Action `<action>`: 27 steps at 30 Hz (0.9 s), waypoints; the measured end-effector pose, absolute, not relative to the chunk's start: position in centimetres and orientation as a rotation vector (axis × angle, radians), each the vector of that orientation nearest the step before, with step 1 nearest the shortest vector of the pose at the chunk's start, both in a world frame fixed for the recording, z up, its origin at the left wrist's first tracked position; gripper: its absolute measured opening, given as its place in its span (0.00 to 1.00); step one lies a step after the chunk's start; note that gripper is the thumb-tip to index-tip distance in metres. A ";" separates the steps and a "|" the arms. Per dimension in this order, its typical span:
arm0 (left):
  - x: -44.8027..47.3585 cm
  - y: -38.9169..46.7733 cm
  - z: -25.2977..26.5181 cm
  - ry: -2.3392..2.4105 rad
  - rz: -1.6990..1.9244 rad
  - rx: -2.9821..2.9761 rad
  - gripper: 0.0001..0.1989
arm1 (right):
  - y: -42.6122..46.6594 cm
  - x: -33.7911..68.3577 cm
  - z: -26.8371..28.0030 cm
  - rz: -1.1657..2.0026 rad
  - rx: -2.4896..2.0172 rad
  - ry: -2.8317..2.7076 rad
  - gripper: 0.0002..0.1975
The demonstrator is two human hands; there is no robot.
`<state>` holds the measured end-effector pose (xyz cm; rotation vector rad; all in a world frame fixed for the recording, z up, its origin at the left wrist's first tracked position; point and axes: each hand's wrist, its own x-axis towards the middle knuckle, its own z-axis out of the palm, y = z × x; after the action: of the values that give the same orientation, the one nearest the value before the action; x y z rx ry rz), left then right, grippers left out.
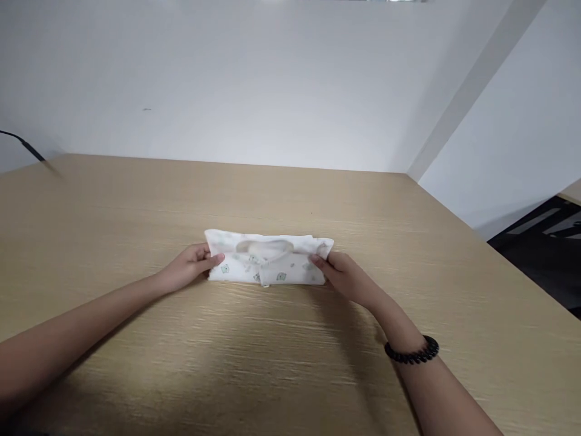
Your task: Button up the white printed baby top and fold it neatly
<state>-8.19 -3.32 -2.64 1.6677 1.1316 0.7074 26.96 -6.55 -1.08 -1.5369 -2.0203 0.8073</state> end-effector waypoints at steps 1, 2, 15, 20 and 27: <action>-7.9 -3.0 -2.7 1.131 0.703 1.569 0.17 | -6.1 26.8 -1.6 0.790 -1.591 -1.964 0.26; -7.6 -2.7 -2.7 1.123 0.704 1.492 0.17 | -5.7 26.5 -2.1 0.754 -1.622 -1.922 0.26; -7.6 -2.3 -2.5 1.156 0.744 1.381 0.23 | -4.5 24.9 -4.5 0.269 -1.576 -1.799 0.18; -7.5 -2.5 -2.4 1.213 0.749 1.422 0.22 | -4.1 24.9 -4.5 0.300 -1.658 -1.808 0.16; -7.5 -2.7 -2.2 1.359 0.762 1.430 0.28 | -4.1 24.4 -4.1 0.277 -1.823 -1.803 0.25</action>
<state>-7.54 -2.68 -2.21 1.4300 1.3594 0.7623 24.44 -4.12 -4.14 -1.8233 -1.8030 0.2773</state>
